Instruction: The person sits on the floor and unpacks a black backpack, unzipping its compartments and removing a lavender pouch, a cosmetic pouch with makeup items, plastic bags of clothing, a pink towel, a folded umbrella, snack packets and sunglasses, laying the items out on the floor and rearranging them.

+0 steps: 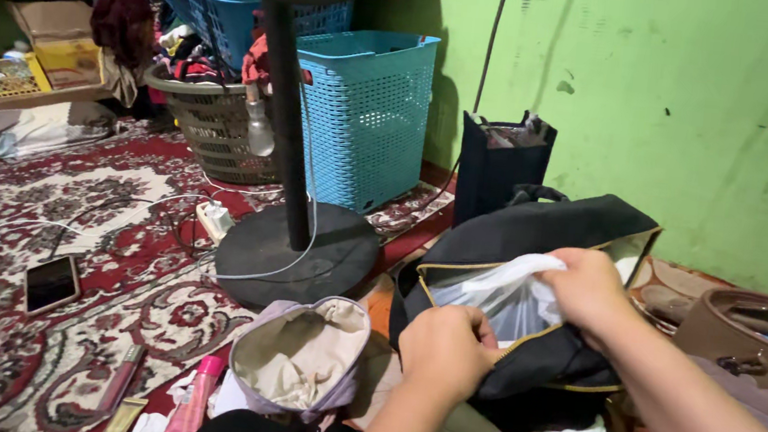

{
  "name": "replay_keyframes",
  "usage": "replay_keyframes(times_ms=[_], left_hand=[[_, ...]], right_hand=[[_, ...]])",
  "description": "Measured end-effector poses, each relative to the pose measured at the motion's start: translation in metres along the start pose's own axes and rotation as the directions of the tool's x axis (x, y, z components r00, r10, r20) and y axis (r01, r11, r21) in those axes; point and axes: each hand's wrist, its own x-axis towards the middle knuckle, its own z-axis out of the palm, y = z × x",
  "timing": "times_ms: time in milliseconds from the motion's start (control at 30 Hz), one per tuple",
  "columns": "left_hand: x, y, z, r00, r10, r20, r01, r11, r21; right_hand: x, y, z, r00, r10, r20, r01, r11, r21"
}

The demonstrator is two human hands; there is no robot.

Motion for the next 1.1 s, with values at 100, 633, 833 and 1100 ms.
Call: replay_keyframes(times_ms=[100,633,833,1100], left_hand=[[-0.001,0.0,0.002,1.0,0.004,-0.029,-0.004,1.0,0.012],[0.094,0.012,0.011,0.972,0.235,0.007,-0.224,0.934,-0.277],[0.167,-0.027,0.042,0.922,0.286,0.262,-0.171,0.906,-0.388],[0.208,-0.066,0.027,0.983,0.097,0.154,-0.012,0.88,-0.474]], right_hand=[[0.003,-0.013,-0.008,0.999,0.03,-0.046,-0.02,0.981,0.195],[-0.01,-0.019,-0.036,0.964,-0.159,0.214,0.142,0.986,0.092],[-0.029,-0.005,-0.037,0.965,-0.004,0.261,-0.026,0.993,0.112],[-0.059,0.002,-0.04,0.946,-0.117,0.302,0.117,0.993,0.02]])
